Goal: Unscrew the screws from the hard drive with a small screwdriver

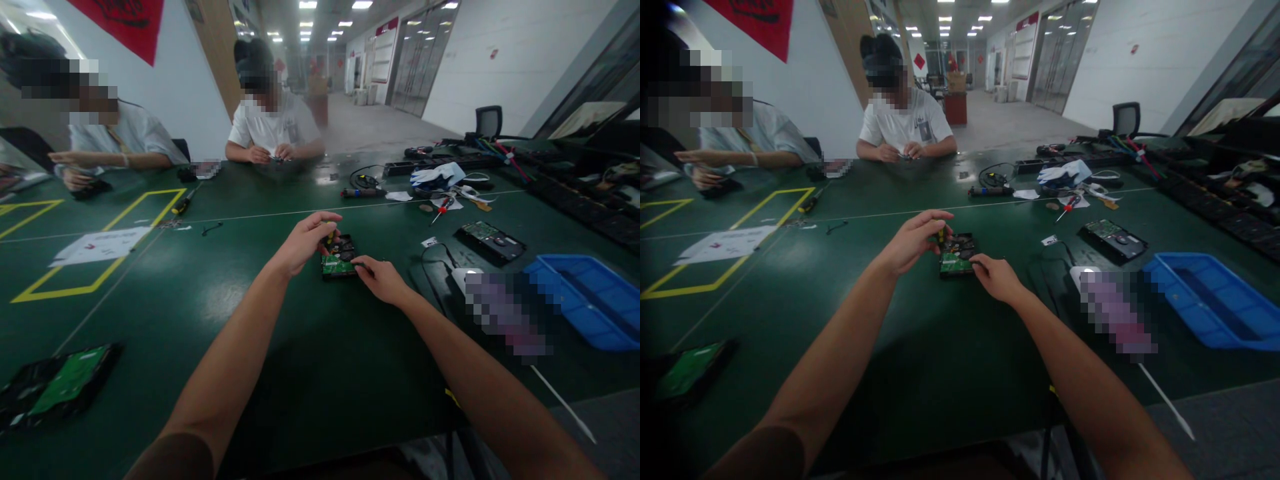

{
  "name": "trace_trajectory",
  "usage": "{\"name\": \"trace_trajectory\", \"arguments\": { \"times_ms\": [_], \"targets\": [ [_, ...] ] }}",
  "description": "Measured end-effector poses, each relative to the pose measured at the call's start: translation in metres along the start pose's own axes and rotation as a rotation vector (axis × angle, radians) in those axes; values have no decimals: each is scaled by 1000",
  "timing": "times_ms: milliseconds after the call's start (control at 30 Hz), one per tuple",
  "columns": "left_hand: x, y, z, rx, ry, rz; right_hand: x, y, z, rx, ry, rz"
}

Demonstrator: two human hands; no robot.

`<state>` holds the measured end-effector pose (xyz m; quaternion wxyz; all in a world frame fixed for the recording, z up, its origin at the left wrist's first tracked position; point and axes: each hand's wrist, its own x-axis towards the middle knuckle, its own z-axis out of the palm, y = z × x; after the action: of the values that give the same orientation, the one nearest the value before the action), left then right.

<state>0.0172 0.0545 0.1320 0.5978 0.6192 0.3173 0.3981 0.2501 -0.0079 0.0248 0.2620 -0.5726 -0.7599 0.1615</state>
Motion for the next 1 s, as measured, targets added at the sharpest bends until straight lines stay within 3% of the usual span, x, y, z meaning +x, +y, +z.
{"name": "trace_trajectory", "arguments": {
  "times_ms": [133,367,667,1000],
  "targets": [
    [1,-1,1,-86,18,-42,0,1,0,5,-1,-6],
    [3,-1,-3,26,18,5,0,1,0,14,-2,12],
    [2,1,-2,-56,0,-16,0,2,2,7,-2,11],
    [3,-4,-2,125,-15,41,0,2,1,14,4,-8]
  ]
}}
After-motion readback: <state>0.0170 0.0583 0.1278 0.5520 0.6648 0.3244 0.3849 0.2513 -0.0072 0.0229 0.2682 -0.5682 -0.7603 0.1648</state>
